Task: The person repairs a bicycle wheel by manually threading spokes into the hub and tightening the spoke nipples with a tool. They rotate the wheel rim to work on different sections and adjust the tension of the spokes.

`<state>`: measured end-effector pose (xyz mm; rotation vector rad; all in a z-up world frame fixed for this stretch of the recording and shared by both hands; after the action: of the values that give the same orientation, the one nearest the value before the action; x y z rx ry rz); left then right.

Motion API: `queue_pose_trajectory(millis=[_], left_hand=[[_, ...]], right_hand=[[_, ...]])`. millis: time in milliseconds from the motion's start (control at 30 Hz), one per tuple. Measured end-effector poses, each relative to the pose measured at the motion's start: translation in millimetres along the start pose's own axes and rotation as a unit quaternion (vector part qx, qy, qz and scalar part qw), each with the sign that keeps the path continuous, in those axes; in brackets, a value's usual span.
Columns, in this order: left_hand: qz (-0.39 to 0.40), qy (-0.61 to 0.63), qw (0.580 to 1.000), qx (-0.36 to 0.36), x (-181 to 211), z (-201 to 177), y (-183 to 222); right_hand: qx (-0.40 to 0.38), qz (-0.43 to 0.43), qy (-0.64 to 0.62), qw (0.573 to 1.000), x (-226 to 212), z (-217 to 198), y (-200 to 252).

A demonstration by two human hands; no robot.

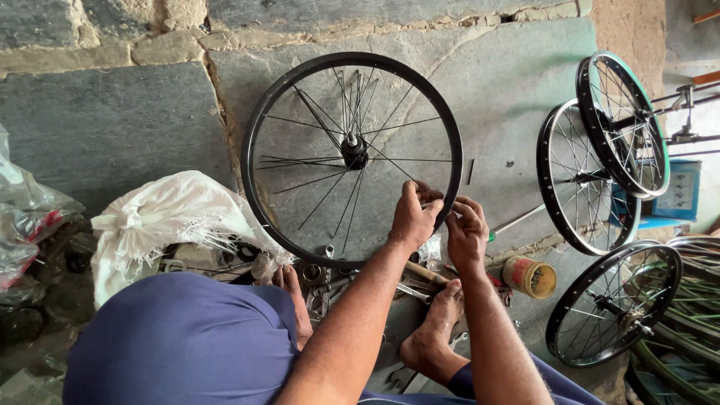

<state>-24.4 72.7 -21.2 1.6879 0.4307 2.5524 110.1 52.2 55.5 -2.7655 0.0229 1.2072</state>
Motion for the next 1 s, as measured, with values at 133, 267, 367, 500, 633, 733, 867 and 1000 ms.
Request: queue_pose_trajectory(millis=[133,267,367,500,633,733,867,1000], left_hand=[[-0.065,-0.095,0.993,-0.011,-4.9,-1.0,1.9],[-0.032,-0.096,0.995,-0.007,0.2,0.2,2.1],[0.024,-0.018,0.999,-0.011,3.2,-0.3,0.5],[-0.035,-0.131,0.991,0.013,-4.9,-2.8,4.2],[0.082,0.014,0.997,0.002,8.9,-0.4,3.6],[-0.008,-0.074,0.997,-0.004,-4.9,-0.6,0.6],[0.000,-0.105,0.994,0.017,-3.3,-0.7,5.0],[0.024,-0.028,0.999,0.002,-2.5,0.9,2.5]], right_hand=[[-0.009,0.089,-0.055,0.994,10.6,2.0,0.3],[-0.001,0.066,-0.023,0.998,13.5,2.4,-1.5],[-0.012,0.044,-0.025,0.999,21.6,1.8,-1.0],[-0.042,0.253,-0.164,0.952,70.8,6.6,13.4],[0.029,0.354,-0.361,0.862,91.5,-0.3,22.1],[0.032,0.467,-0.334,0.818,119.4,-2.1,49.8],[-0.020,0.442,-0.251,0.861,155.1,1.0,64.6],[-0.058,0.378,-0.046,0.923,148.3,-5.3,63.2]])
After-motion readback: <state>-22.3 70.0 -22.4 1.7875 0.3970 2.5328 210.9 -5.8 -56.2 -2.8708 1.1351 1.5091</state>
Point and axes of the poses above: each hand's wrist, its own y-axis away from the middle knuckle, its own z-axis out of the palm, x = y × z, the point moved 8 cm from there along -y, towards the middle knuckle
